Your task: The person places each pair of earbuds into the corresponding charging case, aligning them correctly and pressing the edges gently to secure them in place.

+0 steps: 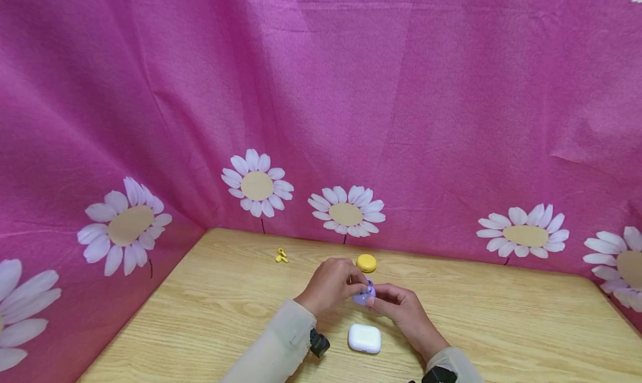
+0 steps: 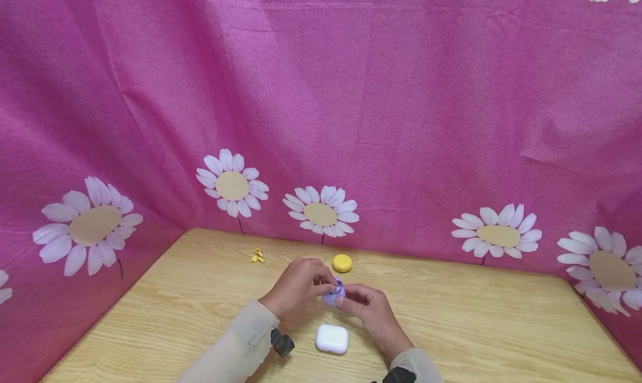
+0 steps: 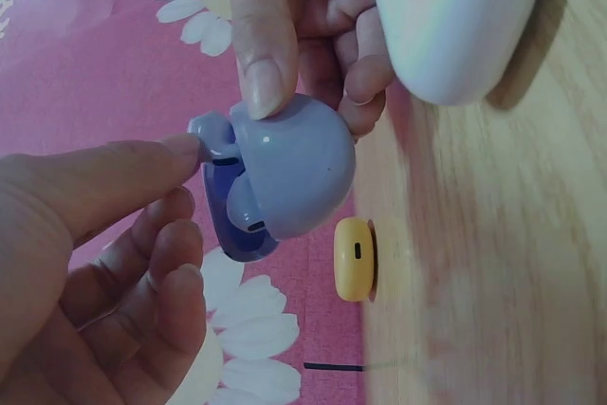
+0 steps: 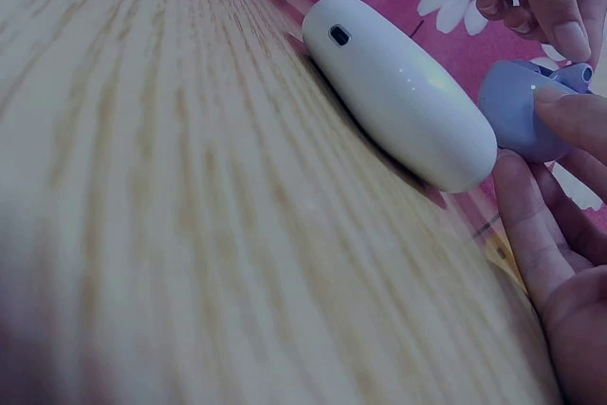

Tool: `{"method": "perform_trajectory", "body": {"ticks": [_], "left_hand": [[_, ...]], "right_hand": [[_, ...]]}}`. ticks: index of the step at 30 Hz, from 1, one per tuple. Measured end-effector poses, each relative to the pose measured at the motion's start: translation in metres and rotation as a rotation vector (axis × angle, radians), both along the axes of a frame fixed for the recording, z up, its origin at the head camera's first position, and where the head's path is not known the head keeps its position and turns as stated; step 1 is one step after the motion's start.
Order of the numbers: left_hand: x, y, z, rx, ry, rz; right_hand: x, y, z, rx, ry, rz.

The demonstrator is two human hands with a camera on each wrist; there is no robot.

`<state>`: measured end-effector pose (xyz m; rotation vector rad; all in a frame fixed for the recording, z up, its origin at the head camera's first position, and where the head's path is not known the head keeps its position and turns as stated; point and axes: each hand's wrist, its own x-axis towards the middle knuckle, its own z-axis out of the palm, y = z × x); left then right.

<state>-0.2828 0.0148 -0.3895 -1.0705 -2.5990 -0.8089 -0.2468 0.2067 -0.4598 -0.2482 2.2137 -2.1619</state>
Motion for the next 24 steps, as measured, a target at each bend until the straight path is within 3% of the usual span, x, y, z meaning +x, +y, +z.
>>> {"method": "perform_trajectory", "body": {"ticks": [9,24], "left_hand": [[0.0002,0.0002,-0.0028,-0.016,0.031,0.019],[0.0001,0.0005,-0.0029,-0.016,0.000,0.028]], "right_hand": [[0.0009,-0.0005,0.0020,-0.008,-0.004,0.009],[0.0002,0.0000,0.0010,-0.010,-0.012,0.009]]}}
